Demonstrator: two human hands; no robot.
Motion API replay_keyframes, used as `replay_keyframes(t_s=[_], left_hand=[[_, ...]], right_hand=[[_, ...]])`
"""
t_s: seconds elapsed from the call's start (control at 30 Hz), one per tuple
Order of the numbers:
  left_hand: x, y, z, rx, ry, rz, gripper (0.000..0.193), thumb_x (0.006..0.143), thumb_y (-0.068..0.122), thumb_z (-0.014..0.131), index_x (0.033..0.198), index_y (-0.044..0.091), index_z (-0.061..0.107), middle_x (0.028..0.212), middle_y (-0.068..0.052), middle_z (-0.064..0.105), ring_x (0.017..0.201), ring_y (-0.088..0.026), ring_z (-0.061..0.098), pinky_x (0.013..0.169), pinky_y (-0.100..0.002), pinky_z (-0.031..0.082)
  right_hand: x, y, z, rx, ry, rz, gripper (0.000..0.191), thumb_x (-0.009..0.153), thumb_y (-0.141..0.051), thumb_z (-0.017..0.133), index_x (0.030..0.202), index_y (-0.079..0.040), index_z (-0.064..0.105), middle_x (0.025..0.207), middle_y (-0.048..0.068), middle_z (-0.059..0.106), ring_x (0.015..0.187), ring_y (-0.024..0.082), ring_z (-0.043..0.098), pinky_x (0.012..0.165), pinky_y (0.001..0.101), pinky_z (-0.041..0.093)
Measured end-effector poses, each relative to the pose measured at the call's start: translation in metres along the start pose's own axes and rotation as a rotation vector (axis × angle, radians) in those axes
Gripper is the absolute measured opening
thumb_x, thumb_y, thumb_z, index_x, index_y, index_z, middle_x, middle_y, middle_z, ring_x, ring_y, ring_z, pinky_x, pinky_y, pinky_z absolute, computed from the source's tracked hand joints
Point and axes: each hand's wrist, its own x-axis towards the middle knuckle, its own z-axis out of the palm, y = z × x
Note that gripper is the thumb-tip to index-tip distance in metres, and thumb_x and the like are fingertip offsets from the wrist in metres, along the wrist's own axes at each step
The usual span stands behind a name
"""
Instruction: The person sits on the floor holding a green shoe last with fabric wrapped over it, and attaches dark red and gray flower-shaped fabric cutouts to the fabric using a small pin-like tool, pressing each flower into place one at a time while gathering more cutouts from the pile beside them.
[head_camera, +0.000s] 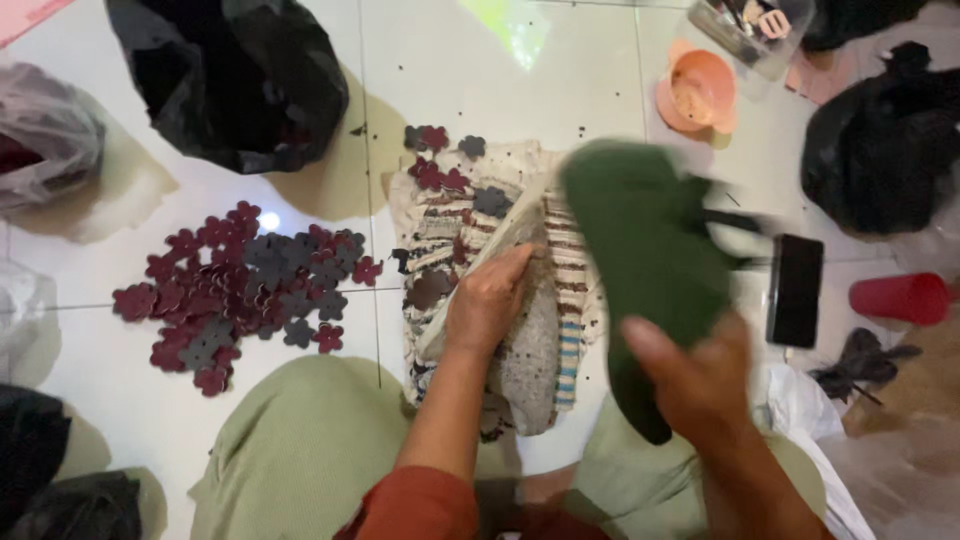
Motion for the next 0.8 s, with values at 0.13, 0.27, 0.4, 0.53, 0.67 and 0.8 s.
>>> replay_keyframes(t_s=[0.13,0.27,0.4,0.53,0.67,0.8], left_hand=[[-0.004,-0.003,0.003,-0.019,-0.015,-0.033,0.031,0.094,0.006,0.070,0.124,0.011,0.068,0.113,-0.014,0.074,0.101,-0.032,0.074,0.086,-0.041,0.060],[-0.008,-0.007,0.003,0.061,-0.178,-0.193,0.012,0.091,0.011,0.076,0.101,0.011,0.069,0.098,-0.015,0.074,0.093,-0.034,0.073,0.081,-0.043,0.059],[-0.007,-0.007,0.003,-0.031,-0.037,-0.128,0.026,0.090,0.007,0.071,0.115,0.012,0.070,0.103,-0.018,0.074,0.091,-0.038,0.072,0.078,-0.045,0.058],[-0.005,-0.003,0.004,-0.029,-0.006,-0.139,0.030,0.095,0.008,0.071,0.126,0.009,0.068,0.108,-0.019,0.074,0.093,-0.037,0.073,0.079,-0.044,0.059],[-0.002,-0.001,0.001,-0.018,0.020,-0.070,0.033,0.095,0.009,0.069,0.128,0.005,0.067,0.113,-0.021,0.074,0.096,-0.037,0.073,0.081,-0.042,0.059],[0.001,0.004,-0.003,-0.070,0.033,-0.161,0.025,0.099,0.014,0.071,0.123,0.008,0.070,0.108,-0.018,0.075,0.093,-0.033,0.076,0.079,-0.039,0.061]], right_hand=[[-0.008,0.010,0.006,0.054,0.113,-0.132,0.041,0.088,-0.012,0.069,0.126,0.003,0.060,0.118,0.014,0.065,0.103,0.021,0.064,0.093,0.0373,0.054],[0.010,0.042,0.032,-0.274,-0.067,-0.161,0.076,0.080,-0.020,0.078,0.148,-0.001,0.049,0.134,0.015,0.058,0.121,0.022,0.057,0.103,0.0408,0.049],[0.019,0.044,0.039,-0.127,-0.068,0.007,0.077,0.082,-0.024,0.079,0.149,-0.001,0.049,0.140,0.018,0.063,0.127,0.024,0.062,0.107,0.0380,0.047],[0.013,0.029,0.038,-0.298,0.091,-0.057,0.075,0.084,-0.022,0.080,0.150,-0.003,0.048,0.137,0.021,0.064,0.124,0.032,0.063,0.105,0.0377,0.048],[0.006,0.034,0.039,-0.450,0.077,-0.072,0.079,0.080,-0.022,0.083,0.150,-0.004,0.049,0.132,0.022,0.064,0.121,0.034,0.063,0.102,0.0402,0.048],[0.001,0.049,0.038,-0.430,0.056,-0.052,0.079,0.081,-0.027,0.081,0.150,-0.005,0.049,0.128,0.019,0.066,0.117,0.034,0.065,0.100,0.0411,0.050]])
